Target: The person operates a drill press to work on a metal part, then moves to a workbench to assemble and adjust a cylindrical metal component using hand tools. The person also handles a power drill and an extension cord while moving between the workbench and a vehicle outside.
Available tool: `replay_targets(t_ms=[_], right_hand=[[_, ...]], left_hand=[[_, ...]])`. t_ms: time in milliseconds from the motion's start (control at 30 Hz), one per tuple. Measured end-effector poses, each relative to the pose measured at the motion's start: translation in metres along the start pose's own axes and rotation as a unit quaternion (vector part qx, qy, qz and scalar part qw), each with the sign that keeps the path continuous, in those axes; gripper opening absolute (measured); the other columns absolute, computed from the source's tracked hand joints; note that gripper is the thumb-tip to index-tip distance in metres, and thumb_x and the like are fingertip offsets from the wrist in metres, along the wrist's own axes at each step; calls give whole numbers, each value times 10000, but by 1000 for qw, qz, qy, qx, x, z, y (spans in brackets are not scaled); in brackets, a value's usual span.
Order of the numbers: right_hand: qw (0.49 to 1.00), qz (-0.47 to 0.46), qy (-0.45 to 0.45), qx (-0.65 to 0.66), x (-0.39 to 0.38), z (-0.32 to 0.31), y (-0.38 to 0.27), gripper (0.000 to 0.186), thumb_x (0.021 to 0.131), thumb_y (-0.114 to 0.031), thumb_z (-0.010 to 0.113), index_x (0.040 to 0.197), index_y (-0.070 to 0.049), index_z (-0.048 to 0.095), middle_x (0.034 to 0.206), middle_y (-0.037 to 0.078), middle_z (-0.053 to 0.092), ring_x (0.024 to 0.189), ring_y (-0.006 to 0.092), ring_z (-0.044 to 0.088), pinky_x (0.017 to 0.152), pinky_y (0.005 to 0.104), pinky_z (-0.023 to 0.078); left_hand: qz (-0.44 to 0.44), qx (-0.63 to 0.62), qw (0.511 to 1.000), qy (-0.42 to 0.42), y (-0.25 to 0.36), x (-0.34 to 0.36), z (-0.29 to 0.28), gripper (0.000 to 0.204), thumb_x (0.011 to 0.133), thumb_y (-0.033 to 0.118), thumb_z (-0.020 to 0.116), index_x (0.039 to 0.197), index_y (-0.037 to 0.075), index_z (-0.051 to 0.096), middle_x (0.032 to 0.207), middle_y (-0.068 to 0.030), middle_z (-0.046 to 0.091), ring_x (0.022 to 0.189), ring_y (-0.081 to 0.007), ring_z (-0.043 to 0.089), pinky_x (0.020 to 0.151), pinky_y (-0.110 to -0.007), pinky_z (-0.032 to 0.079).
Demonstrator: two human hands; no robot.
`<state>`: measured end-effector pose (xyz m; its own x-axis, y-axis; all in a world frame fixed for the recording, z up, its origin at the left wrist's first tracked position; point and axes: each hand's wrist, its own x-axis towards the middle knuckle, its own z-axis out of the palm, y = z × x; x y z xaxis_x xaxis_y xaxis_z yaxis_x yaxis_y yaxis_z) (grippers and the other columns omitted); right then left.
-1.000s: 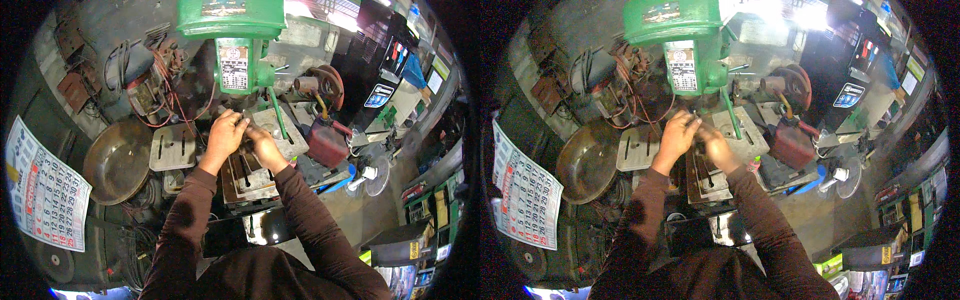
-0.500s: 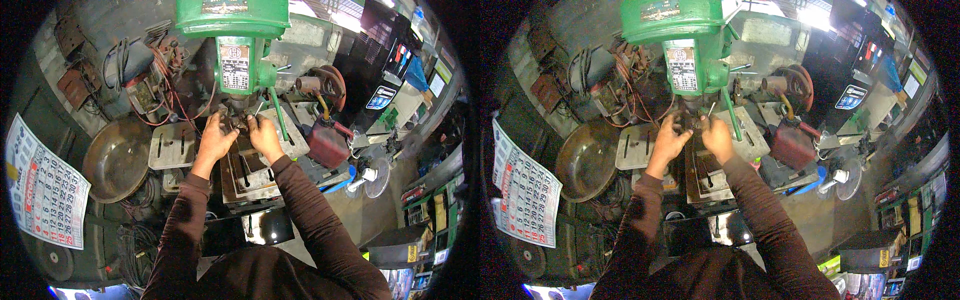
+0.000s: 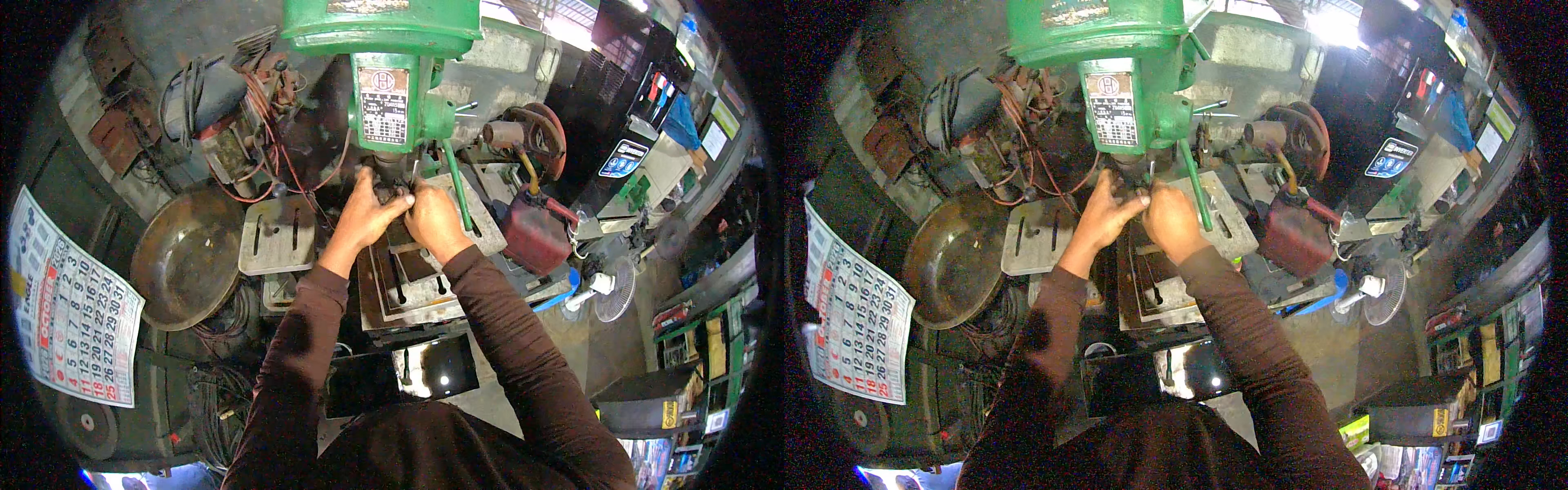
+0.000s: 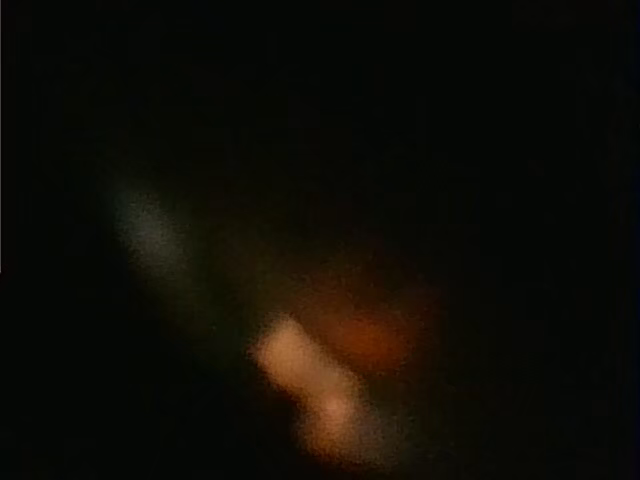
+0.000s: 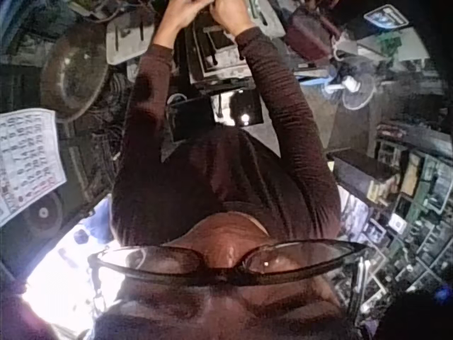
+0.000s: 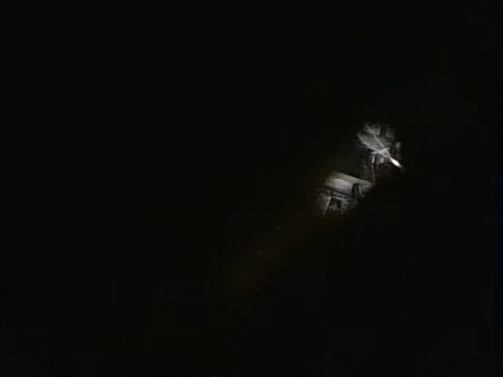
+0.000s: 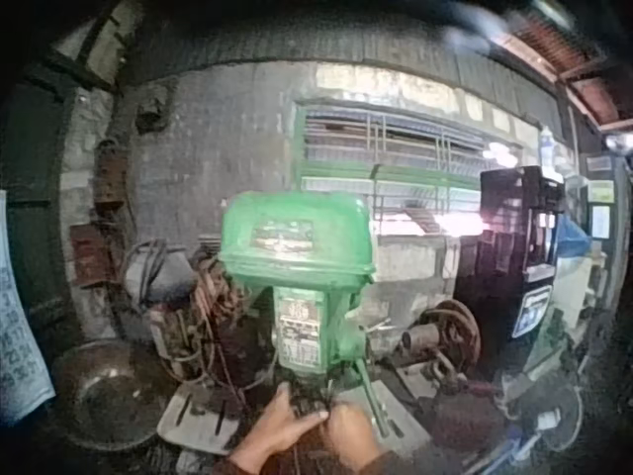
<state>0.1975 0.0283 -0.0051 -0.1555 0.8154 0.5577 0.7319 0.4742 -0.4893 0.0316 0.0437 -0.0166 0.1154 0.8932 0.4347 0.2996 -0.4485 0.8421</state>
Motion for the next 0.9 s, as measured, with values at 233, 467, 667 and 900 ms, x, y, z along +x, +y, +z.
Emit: replay_targets(t_ms=[233,467,667,900], right_hand=[[994,47,-48,87,-6,-4,-10,231,854,-48,659,1029,102,673,983,353,691,947,531,674,837,578,553],[958,86,-53,269,-12,7,8,342,906,-25,631,1221,108,627,1169,323,701,1141,428,677,967,462,524],[944,67,-73,313,-56,2,6,493,951,-53,638,1401,112,521,1289,288,674,1245,326,652,1070,382,482],[977,54,-122,165,-103,-14,11,288,948,-132,670,1197,13,666,1082,259,716,1030,433,700,890,462,545]], left_hand=[[-112,41,990,74,23,20,19,1043,771,461,875,1400,-190,357,1354,-393,564,1290,-432,598,1104,-417,458],[-102,119,974,166,50,23,38,945,716,323,882,1376,-124,374,1139,-313,712,1076,-423,719,956,-441,561],[-71,105,971,202,44,28,41,831,674,186,843,1353,-77,442,1048,-241,751,967,-391,744,915,-430,574],[-11,-101,991,-86,-39,54,-21,606,737,180,759,1287,-20,605,1124,-129,696,1016,-267,634,949,-398,505]])
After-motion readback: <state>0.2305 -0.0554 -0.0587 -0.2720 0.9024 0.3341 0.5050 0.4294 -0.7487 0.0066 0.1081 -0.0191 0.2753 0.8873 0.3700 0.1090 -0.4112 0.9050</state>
